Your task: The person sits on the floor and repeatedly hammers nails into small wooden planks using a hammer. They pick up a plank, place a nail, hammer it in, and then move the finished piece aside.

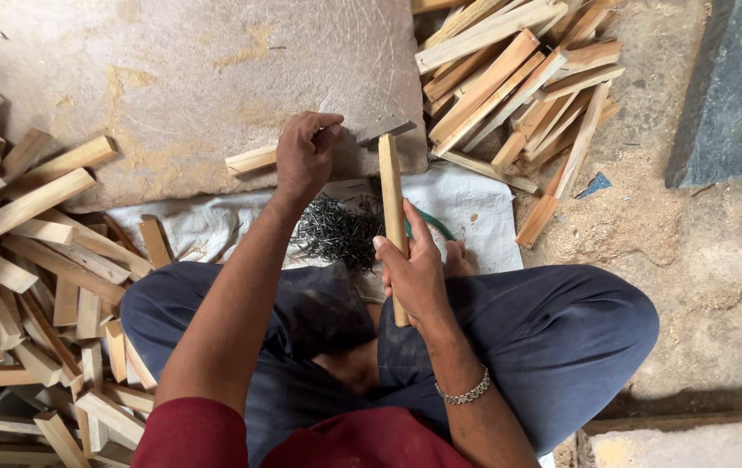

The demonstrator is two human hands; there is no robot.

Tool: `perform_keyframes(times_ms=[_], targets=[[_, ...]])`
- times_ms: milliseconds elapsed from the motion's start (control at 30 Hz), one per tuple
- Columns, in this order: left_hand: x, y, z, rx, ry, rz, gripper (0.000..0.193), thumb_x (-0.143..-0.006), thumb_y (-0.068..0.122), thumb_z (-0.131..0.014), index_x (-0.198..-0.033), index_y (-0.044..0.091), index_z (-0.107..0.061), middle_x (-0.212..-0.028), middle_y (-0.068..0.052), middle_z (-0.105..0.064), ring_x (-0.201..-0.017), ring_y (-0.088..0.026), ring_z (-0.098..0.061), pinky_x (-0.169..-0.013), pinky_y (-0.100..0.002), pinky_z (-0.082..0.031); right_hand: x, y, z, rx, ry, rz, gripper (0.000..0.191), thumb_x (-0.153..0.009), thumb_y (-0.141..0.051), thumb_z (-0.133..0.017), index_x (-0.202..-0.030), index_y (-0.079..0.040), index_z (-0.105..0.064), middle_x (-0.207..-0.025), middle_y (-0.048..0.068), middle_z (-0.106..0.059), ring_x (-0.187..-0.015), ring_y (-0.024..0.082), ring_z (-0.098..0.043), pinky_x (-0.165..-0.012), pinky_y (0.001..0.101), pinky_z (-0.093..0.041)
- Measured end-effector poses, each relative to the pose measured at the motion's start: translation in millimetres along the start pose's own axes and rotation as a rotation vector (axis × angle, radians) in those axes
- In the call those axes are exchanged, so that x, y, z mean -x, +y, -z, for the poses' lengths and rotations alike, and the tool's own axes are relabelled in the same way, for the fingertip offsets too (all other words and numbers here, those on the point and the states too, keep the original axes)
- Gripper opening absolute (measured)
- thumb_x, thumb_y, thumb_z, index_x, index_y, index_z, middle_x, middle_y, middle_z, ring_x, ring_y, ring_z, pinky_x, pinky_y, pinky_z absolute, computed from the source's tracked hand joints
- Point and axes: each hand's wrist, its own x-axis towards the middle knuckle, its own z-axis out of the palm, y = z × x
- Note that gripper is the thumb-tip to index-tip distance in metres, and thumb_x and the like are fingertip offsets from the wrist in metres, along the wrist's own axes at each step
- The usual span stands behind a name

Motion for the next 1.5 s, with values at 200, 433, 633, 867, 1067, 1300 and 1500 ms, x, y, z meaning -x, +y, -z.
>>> perform_keyframes(times_ms=[200, 433, 633, 867, 1067, 1300, 1500], targets=[[4, -15, -8, -0.074, -0.002, -0.028, 0.008, -0.101, 0.016, -0.069, -0.104, 0.013, -0.076, -0.094, 0.001, -0.073, -0.088, -0.015, -0.067, -0.08, -0.033, -0.055, -2, -3, -5, 0.039, 0.02, -0.024, 0.075, -0.094, -0.012, -0.064, -0.161, -0.01, -0.029, -0.076, 0.002, -0.062, -0.048, 0.003, -0.052, -0.037, 0.0193, -0.044], [6, -11, -11, -0.077, 0.026, -0.053, 0.006, -0.099, 0.017, -0.073, -0.103, 0.014, -0.075, -0.093, 0.0, -0.072, -0.084, -0.015, -0.064, -0.072, -0.032, -0.053, -3, 4, -6, 0.065, 0.039, -0.006, 0.075, -0.094, -0.013, -0.065, -0.161, -0.009, -0.03, -0.076, 0.001, -0.062, -0.049, 0.002, -0.051, -0.038, 0.0185, -0.043], [9, -5, -4, -0.069, 0.151, -0.18, 0.018, -0.093, 0.014, -0.077, -0.111, 0.017, -0.073, -0.101, -0.001, -0.074, -0.092, -0.018, -0.067, -0.08, -0.035, -0.056, -5, 2, -3, 0.677, 0.118, 0.563, 0.069, -0.099, -0.014, -0.069, -0.16, -0.002, -0.038, -0.111, 0.019, -0.069, -0.083, 0.02, -0.069, -0.073, 0.0345, -0.054], [10, -12, -8, 0.061, 0.043, 0.012, 0.079, -0.089, 0.009, -0.081, -0.155, 0.015, -0.037, -0.097, 0.001, -0.076, -0.087, -0.015, -0.073, -0.081, -0.032, -0.061, 5, -17, -10, 0.824, 0.157, 0.935, 0.057, -0.105, -0.018, -0.068, -0.155, -0.001, -0.046, -0.139, 0.025, -0.066, -0.121, 0.035, -0.073, -0.097, 0.0386, -0.062], [10, -24, -18, 0.068, 0.033, 0.025, 0.089, -0.09, 0.012, -0.083, -0.16, 0.016, -0.027, -0.101, -0.001, -0.077, -0.092, -0.016, -0.076, -0.085, -0.032, -0.064, -6, -24, -17, 1.06, 0.148, 0.387, 0.063, -0.095, -0.016, -0.071, -0.153, -0.005, -0.05, -0.112, 0.023, -0.073, -0.098, 0.035, -0.074, -0.083, 0.0424, -0.059], [11, -30, -23, 0.052, 0.067, -0.012, 0.094, -0.088, 0.014, -0.084, -0.161, 0.016, -0.023, -0.105, -0.004, -0.076, -0.093, -0.018, -0.075, -0.086, -0.034, -0.064, -4, -5, -12, 0.836, 0.156, 0.867, 0.056, -0.103, -0.014, -0.066, -0.151, 0.004, -0.044, -0.12, 0.02, -0.072, -0.104, 0.027, -0.077, -0.079, 0.0301, -0.066], [9, -21, -15, 0.096, -0.009, 0.08, 0.096, -0.09, 0.012, -0.082, -0.163, 0.018, -0.02, -0.102, -0.003, -0.076, -0.088, -0.017, -0.075, -0.083, -0.033, -0.064, -10, -14, -18, 0.998, 0.167, 0.71, 0.058, -0.096, -0.009, -0.07, -0.149, 0.004, -0.051, -0.12, 0.025, -0.071, -0.109, 0.032, -0.072, -0.086, 0.0392, -0.061]])
